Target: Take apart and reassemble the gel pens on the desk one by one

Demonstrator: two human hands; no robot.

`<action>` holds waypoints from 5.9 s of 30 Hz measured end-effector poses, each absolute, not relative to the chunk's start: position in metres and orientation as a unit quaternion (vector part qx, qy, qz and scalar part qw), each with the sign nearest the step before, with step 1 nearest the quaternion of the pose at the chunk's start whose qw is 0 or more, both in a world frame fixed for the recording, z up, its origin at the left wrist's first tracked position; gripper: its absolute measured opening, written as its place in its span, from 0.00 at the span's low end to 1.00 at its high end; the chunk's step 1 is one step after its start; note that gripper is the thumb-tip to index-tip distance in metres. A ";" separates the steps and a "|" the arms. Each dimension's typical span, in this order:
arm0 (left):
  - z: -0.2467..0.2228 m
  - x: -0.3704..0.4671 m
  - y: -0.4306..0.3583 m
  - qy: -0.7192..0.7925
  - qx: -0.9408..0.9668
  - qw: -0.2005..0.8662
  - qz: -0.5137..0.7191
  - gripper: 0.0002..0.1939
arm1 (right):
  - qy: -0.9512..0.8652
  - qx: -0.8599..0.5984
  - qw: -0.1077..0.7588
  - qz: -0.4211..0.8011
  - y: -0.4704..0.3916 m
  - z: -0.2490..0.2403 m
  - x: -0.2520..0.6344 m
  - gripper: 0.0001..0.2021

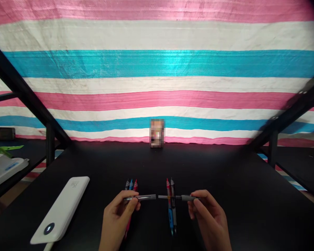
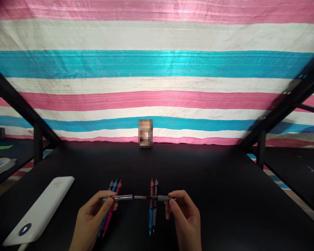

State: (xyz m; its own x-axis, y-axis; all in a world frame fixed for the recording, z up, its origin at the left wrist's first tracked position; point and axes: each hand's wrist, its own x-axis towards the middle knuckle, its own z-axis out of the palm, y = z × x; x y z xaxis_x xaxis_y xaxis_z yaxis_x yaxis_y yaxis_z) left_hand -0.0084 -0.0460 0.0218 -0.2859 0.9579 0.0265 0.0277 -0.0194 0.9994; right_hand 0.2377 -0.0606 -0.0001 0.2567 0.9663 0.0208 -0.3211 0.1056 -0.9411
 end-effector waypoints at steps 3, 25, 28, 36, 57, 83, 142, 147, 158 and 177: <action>0.020 -0.008 -0.046 0.566 0.438 0.414 0.563 0.11 | -0.377 -0.456 0.642 0.488 -0.061 0.004 0.234 0.07; 0.018 -0.006 -0.046 0.520 0.512 0.468 0.498 0.08 | -0.634 -0.522 0.472 0.320 -0.062 0.013 0.230 0.09; 0.020 -0.004 -0.046 0.521 0.503 0.473 0.502 0.09 | -0.652 -0.519 0.464 0.301 -0.063 0.014 0.230 0.12; 0.017 -0.005 -0.045 0.522 0.492 0.482 0.503 0.10 | -0.699 -0.504 0.441 0.249 -0.061 0.018 0.236 0.06; 0.026 -0.013 -0.040 0.434 0.616 0.350 0.557 0.09 | -0.691 -0.487 0.399 0.354 -0.066 0.003 0.218 0.22; 0.028 -0.008 -0.025 0.449 0.301 0.552 0.635 0.24 | -0.613 -0.516 0.565 0.196 -0.074 0.006 0.199 0.08; 0.016 -0.020 0.001 0.605 0.747 0.147 0.233 0.16 | -0.585 -0.574 0.533 0.208 -0.074 0.001 0.222 0.12; 0.017 0.006 -0.012 0.559 0.797 0.105 0.204 0.20 | -0.591 -0.580 0.523 0.203 -0.073 0.001 0.236 0.11; 0.002 0.035 -0.020 0.329 0.932 -0.004 0.153 0.06 | -0.563 -0.599 0.525 0.220 -0.077 0.005 0.243 0.13; 0.028 0.013 -0.019 0.341 0.893 -0.082 0.282 0.17 | -0.699 -0.529 0.375 0.303 -0.067 0.018 0.225 0.18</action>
State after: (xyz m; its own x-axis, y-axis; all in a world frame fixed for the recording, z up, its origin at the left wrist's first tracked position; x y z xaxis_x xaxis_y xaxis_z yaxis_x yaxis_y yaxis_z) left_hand 0.0127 -0.0192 0.0277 0.6089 0.5624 0.5594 0.6548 -0.7544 0.0458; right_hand 0.2250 -0.0670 0.0183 -0.1606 0.9659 0.2031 0.5119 0.2574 -0.8196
